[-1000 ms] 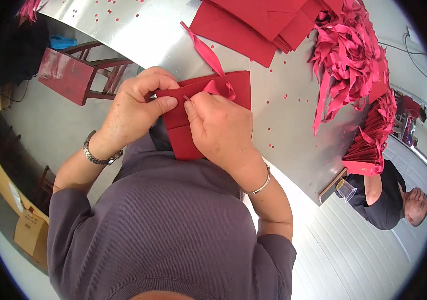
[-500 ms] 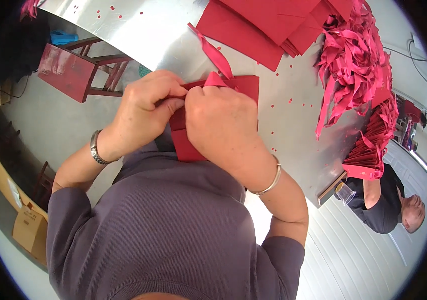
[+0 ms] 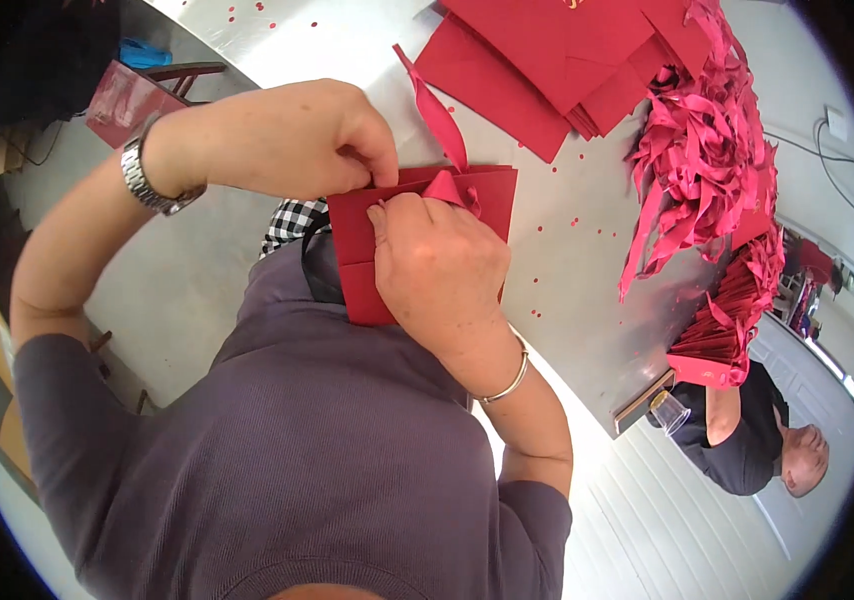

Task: The person threads pink ribbons through red gift bags by hand to create handles.

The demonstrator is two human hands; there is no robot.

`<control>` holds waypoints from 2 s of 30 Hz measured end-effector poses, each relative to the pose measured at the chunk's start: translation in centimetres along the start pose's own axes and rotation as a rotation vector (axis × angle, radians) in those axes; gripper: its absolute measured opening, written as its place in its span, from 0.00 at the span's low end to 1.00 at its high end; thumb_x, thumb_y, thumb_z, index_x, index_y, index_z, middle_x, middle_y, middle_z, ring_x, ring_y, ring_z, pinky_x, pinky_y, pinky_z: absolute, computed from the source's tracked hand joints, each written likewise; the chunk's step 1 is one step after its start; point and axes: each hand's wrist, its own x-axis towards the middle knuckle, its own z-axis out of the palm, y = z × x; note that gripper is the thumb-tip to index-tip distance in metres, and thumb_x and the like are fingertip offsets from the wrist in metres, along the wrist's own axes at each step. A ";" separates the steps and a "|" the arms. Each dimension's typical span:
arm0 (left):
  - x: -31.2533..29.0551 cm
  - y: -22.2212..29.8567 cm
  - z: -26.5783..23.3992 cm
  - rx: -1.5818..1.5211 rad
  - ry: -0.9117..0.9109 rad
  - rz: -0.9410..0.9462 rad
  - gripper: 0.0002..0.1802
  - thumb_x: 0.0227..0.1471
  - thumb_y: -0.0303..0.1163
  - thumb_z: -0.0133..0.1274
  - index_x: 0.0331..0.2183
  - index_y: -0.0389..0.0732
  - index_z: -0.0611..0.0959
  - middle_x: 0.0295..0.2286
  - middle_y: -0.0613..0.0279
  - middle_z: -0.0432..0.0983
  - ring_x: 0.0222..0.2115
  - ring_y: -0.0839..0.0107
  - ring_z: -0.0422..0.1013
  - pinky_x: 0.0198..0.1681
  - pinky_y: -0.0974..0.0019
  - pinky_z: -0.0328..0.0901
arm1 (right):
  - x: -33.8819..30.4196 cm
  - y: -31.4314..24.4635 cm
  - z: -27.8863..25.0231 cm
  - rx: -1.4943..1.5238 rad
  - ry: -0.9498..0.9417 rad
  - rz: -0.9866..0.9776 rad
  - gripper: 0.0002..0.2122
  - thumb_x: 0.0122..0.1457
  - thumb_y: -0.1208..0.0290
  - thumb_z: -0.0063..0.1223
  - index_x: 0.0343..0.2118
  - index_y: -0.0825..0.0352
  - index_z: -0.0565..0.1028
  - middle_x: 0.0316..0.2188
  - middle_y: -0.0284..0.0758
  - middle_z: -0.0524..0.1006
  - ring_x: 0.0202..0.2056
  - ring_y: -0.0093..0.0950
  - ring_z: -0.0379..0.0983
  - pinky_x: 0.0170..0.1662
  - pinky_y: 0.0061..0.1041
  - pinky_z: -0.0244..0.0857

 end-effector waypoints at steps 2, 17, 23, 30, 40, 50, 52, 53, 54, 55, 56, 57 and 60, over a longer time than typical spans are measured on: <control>0.5 0.3 0.0 0.152 -0.025 0.076 0.10 0.47 0.23 0.52 0.33 0.33 0.84 0.29 0.55 0.80 0.26 0.67 0.75 0.32 0.67 0.70 | -0.1 -0.3 0.1 -0.007 0.010 -0.002 0.11 0.51 0.69 0.60 0.18 0.62 0.69 0.13 0.33 0.69 0.15 0.31 0.68 0.19 0.29 0.61; 0.7 -1.8 1.6 0.659 0.314 0.386 0.04 0.41 0.21 0.55 0.24 0.39 0.78 0.29 0.61 0.72 0.30 0.56 0.73 0.31 0.57 0.68 | -2.1 -0.5 -5.7 0.100 -0.334 0.089 0.16 0.46 0.69 0.66 0.37 0.69 0.76 0.24 0.36 0.77 0.22 0.33 0.75 0.24 0.27 0.67; 1.2 -2.1 1.1 0.623 0.297 0.411 0.05 0.40 0.20 0.55 0.25 0.38 0.78 0.28 0.58 0.72 0.30 0.55 0.72 0.31 0.57 0.68 | -5.3 2.9 -2.1 0.128 0.000 0.244 0.40 0.44 0.67 0.69 0.59 0.77 0.60 0.52 0.50 0.68 0.48 0.43 0.69 0.49 0.36 0.65; 1.5 -2.5 -4.1 0.928 0.658 0.189 0.10 0.48 0.24 0.52 0.36 0.42 0.81 0.33 0.54 0.75 0.33 0.53 0.73 0.33 0.58 0.68 | -7.1 4.0 -0.2 0.131 0.016 0.180 0.44 0.43 0.61 0.70 0.61 0.76 0.59 0.52 0.48 0.67 0.47 0.42 0.67 0.51 0.35 0.62; 3.5 -2.6 -1.9 0.633 0.921 0.442 0.15 0.50 0.29 0.54 0.42 0.51 0.84 0.32 0.58 0.74 0.32 0.57 0.74 0.33 0.57 0.70 | -6.2 4.4 -0.4 0.167 0.065 0.179 0.38 0.41 0.62 0.70 0.56 0.71 0.68 0.51 0.43 0.69 0.45 0.38 0.68 0.48 0.34 0.64; 5.4 -2.6 -1.6 0.816 0.679 0.297 0.10 0.47 0.29 0.51 0.35 0.49 0.82 0.36 0.57 0.74 0.35 0.56 0.73 0.36 0.57 0.71 | -6.6 5.0 -0.3 0.100 0.025 0.159 0.32 0.44 0.57 0.68 0.51 0.71 0.73 0.49 0.45 0.72 0.49 0.43 0.69 0.52 0.39 0.63; 5.0 -2.5 -1.2 0.807 0.691 0.378 0.09 0.46 0.30 0.55 0.33 0.48 0.82 0.35 0.59 0.74 0.35 0.59 0.73 0.34 0.59 0.71 | -7.1 4.8 -0.4 0.194 0.061 0.197 0.31 0.45 0.56 0.67 0.50 0.70 0.74 0.48 0.43 0.73 0.47 0.42 0.70 0.51 0.38 0.64; 4.5 -2.0 -1.1 0.782 0.725 0.440 0.06 0.46 0.30 0.56 0.31 0.46 0.82 0.35 0.60 0.74 0.34 0.59 0.73 0.33 0.60 0.71 | -7.0 4.7 -0.6 0.220 0.060 0.196 0.31 0.45 0.55 0.67 0.50 0.70 0.74 0.48 0.43 0.73 0.47 0.41 0.70 0.50 0.37 0.64; 4.0 -1.1 -0.9 0.781 0.713 0.419 0.05 0.45 0.30 0.57 0.30 0.46 0.82 0.34 0.61 0.74 0.34 0.59 0.73 0.33 0.60 0.71 | -7.1 4.4 -1.1 0.243 0.052 0.198 0.30 0.46 0.55 0.66 0.49 0.70 0.74 0.48 0.42 0.73 0.47 0.40 0.70 0.50 0.36 0.65; 3.9 -1.3 -1.0 0.778 0.724 0.495 0.06 0.44 0.31 0.59 0.30 0.45 0.81 0.35 0.61 0.75 0.34 0.59 0.73 0.33 0.60 0.71 | -7.4 4.2 -1.3 0.207 0.076 0.184 0.30 0.46 0.55 0.66 0.49 0.70 0.74 0.48 0.42 0.72 0.47 0.40 0.70 0.50 0.35 0.65; 3.9 -1.5 -1.1 0.757 0.725 0.521 0.06 0.43 0.30 0.60 0.28 0.44 0.82 0.35 0.59 0.76 0.34 0.58 0.74 0.34 0.60 0.70 | -7.7 4.0 -1.3 0.175 0.090 0.173 0.30 0.46 0.54 0.66 0.49 0.69 0.74 0.48 0.41 0.72 0.47 0.39 0.70 0.49 0.35 0.65; 3.8 -1.7 -1.0 0.776 0.721 0.531 0.05 0.42 0.30 0.61 0.27 0.44 0.81 0.34 0.60 0.76 0.33 0.59 0.74 0.33 0.60 0.70 | -7.9 4.1 -1.0 0.176 0.099 0.157 0.29 0.47 0.54 0.65 0.49 0.69 0.74 0.48 0.40 0.72 0.47 0.38 0.70 0.49 0.33 0.65; 3.9 -2.1 -1.6 0.871 0.652 0.506 0.07 0.45 0.32 0.58 0.29 0.43 0.78 0.35 0.60 0.74 0.34 0.59 0.73 0.32 0.59 0.71 | -7.4 4.0 -1.0 0.143 0.099 0.141 0.29 0.48 0.54 0.64 0.50 0.68 0.74 0.48 0.40 0.72 0.46 0.37 0.70 0.48 0.32 0.65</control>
